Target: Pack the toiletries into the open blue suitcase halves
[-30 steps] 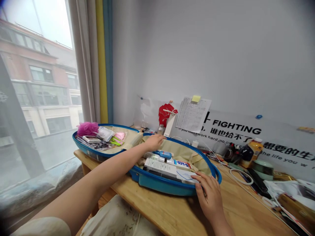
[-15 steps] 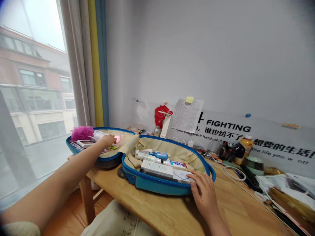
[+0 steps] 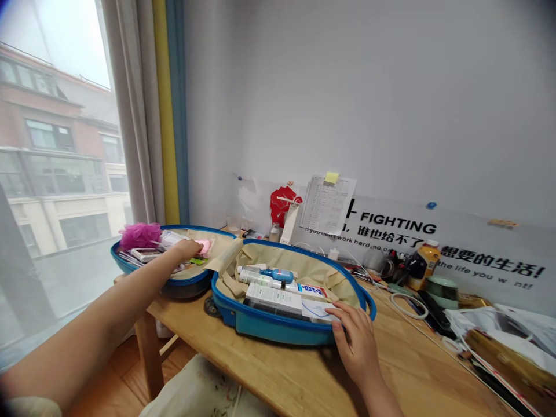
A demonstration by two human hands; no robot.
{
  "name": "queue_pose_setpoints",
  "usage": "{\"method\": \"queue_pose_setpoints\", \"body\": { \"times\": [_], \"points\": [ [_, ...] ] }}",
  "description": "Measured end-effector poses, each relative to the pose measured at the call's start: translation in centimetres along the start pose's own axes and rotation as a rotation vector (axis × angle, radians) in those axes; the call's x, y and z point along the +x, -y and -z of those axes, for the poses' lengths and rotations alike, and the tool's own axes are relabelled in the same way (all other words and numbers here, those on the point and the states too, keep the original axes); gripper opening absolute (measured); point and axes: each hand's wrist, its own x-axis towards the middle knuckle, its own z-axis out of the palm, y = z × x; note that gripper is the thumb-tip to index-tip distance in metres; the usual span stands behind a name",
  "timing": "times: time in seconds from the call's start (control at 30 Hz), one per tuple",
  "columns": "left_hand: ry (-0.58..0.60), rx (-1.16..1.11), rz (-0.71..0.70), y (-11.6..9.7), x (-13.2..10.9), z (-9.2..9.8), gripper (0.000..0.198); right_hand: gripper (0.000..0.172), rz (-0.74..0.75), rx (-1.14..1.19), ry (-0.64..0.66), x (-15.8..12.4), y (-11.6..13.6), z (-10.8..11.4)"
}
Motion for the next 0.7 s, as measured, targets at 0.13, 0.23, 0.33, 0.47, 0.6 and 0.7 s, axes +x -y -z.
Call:
{"method": "queue_pose_setpoints", "body": {
  "times": [0.13,0.23,0.33,0.47,0.6,0.7],
  "points": [
    [-0.128,-0.108,0.034,-0.7,-0.4,1.3,0.035,0.041,-0.007,0.004,0.011,-0.1,0.0,0.0],
    [-0.231,-0.184,0.007,-2.9,-0.4,3.1,0.038,0.039,-0.004,0.007,-0.003,-0.1,0.1,-0.1],
    [-0.292,-0.248,-0.121,-6.6,-0.7,5.0,0.040,0.039,-0.005,0.008,-0.016,0.0,0.2,-0.1],
    [-0.237,-0.285,-0.401,-12.8,-2.1,5.8,0.043,0.041,-0.028,0.016,0.013,0.0,0.3,0.0],
    [-0.076,-0.234,-0.632,-17.6,-3.5,4.2,0.054,0.042,-0.044,0.015,0.016,-0.1,0.2,0.0],
    [0.014,-0.185,-0.734,-19.2,-3.8,2.8,0.052,0.041,-0.034,0.016,0.019,-0.1,0.3,0.0]
  ]
}}
